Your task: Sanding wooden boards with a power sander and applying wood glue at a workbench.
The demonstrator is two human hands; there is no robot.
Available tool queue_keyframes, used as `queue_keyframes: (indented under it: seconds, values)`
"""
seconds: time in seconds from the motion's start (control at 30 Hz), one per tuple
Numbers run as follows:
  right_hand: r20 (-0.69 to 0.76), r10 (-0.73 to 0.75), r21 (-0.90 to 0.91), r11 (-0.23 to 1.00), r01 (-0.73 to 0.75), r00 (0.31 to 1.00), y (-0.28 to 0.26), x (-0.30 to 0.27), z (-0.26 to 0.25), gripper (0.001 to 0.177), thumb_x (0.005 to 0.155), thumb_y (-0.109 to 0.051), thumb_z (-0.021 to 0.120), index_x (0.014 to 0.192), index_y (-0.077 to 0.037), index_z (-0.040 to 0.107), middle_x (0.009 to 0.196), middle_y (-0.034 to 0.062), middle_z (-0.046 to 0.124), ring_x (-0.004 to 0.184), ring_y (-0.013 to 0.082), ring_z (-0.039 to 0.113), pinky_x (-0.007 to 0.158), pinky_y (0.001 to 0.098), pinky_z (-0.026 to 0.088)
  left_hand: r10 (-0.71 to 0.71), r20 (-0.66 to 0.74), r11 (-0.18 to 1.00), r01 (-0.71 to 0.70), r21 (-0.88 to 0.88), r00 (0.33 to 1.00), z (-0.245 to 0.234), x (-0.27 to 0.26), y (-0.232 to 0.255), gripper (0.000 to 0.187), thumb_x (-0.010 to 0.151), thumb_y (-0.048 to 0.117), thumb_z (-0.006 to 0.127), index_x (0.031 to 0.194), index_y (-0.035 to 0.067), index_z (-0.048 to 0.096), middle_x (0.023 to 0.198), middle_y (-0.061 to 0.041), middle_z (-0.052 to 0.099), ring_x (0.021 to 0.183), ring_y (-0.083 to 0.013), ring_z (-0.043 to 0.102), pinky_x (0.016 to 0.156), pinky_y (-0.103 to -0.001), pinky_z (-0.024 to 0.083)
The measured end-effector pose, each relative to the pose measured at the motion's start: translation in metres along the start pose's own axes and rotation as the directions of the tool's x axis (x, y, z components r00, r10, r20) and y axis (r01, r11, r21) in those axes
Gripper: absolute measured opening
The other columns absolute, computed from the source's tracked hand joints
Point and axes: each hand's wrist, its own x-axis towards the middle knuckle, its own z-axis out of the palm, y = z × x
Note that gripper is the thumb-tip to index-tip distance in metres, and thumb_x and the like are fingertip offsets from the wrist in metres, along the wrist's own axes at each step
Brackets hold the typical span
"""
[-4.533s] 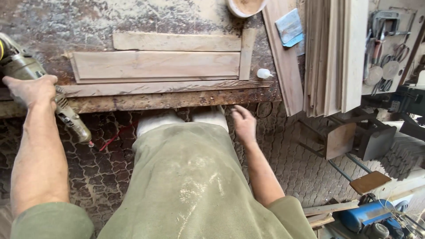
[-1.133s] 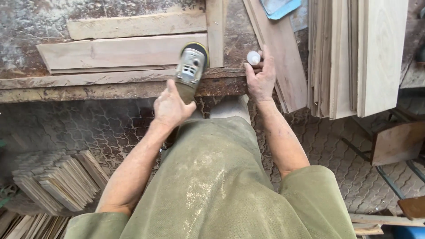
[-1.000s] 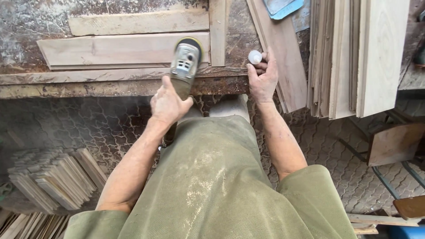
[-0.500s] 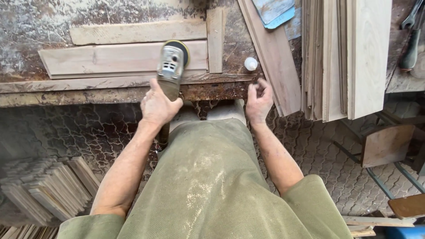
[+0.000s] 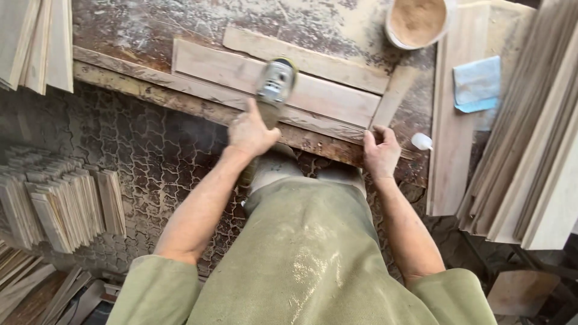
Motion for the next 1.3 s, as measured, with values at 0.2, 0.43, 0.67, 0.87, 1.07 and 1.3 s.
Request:
queue_keyframes:
  seconds: [0.2, 0.43, 0.67, 0.87, 1.07, 1.3]
  values:
    - [0.091, 0.135, -0.251, 0.962, -0.109, 0.987, -0.001, 0.003, 0.017, 0.030, 0.088, -0.035, 0.085, 0.110, -0.019, 0.074, 0.084, 0.0023, 0.075, 0.083, 0.0265, 0.074, 0.075, 0.0416, 0.056, -0.264, -0.131, 0.928, 0.215, -0.306, 0.956, -0.063, 0.009, -0.107, 0.094, 0.071, 0.037, 0.072, 0.148, -0.001, 0.035, 0.114, -0.035, 0.067, 0.109, -0.0538, 0.067, 0.092, -0.063, 0.053]
    - [-0.013, 0.070, -0.260, 0.963, -0.071, 0.997, -0.011, 0.004, 0.019, 0.017, 0.089, -0.030, 0.081, 0.100, -0.019, 0.075, 0.083, 0.0074, 0.074, 0.083, 0.0327, 0.074, 0.073, 0.0447, 0.056, -0.351, -0.175, 0.892, 0.272, -0.362, 0.920, -0.060, 0.029, -0.149, 0.087, 0.072, 0.039, 0.074, 0.141, 0.005, 0.035, 0.120, -0.032, 0.065, 0.115, -0.0499, 0.064, 0.097, -0.060, 0.050]
    - [-0.050, 0.068, 0.034, 0.997, -0.066, 0.996, -0.004, -0.001, 0.005, 0.019, 0.087, -0.025, 0.080, 0.106, -0.019, 0.079, 0.091, 0.0087, 0.076, 0.090, 0.0282, 0.075, 0.077, 0.0375, 0.058, -0.112, -0.064, 0.992, 0.107, -0.066, 0.992, -0.011, -0.024, 0.001, 0.098, 0.076, 0.040, 0.074, 0.150, -0.004, 0.029, 0.112, -0.039, 0.064, 0.108, -0.0567, 0.066, 0.092, -0.064, 0.052]
    - [-0.041, 0.034, 0.083, 0.996, -0.031, 0.999, 0.011, -0.039, -0.020, 0.022, 0.087, -0.023, 0.083, 0.108, -0.018, 0.080, 0.095, 0.0088, 0.078, 0.093, 0.0290, 0.075, 0.081, 0.0387, 0.059, 0.138, 0.168, 0.982, -0.158, 0.108, 0.976, 0.032, -0.048, 0.105, 0.083, 0.079, 0.043, 0.076, 0.141, 0.003, 0.038, 0.108, -0.027, 0.069, 0.105, -0.0454, 0.071, 0.085, -0.056, 0.058]
    - [-0.064, -0.283, -0.048, 0.959, 0.280, 0.957, -0.005, -0.006, -0.031, 0.021, 0.091, -0.015, 0.083, 0.111, -0.011, 0.078, 0.094, 0.0108, 0.073, 0.082, 0.0274, 0.071, 0.067, 0.0367, 0.058, 0.315, 0.174, 0.947, -0.321, 0.009, 0.933, 0.063, -0.045, 0.102, 0.075, 0.077, 0.046, 0.070, 0.135, 0.008, 0.042, 0.103, -0.020, 0.071, 0.099, -0.0427, 0.074, 0.084, -0.055, 0.060]
    - [0.256, -0.286, -0.457, 0.806, 0.376, 0.923, 0.010, 0.099, 0.018, 0.039, 0.088, -0.043, 0.088, 0.116, -0.018, 0.076, 0.099, 0.0066, 0.069, 0.102, 0.0326, 0.063, 0.090, 0.0443, 0.052, 0.011, 0.022, 1.000, -0.011, 0.017, 1.000, -0.014, -0.015, -0.036, 0.085, 0.081, 0.047, 0.070, 0.145, 0.003, 0.036, 0.105, -0.024, 0.070, 0.100, -0.0451, 0.073, 0.084, -0.056, 0.060]
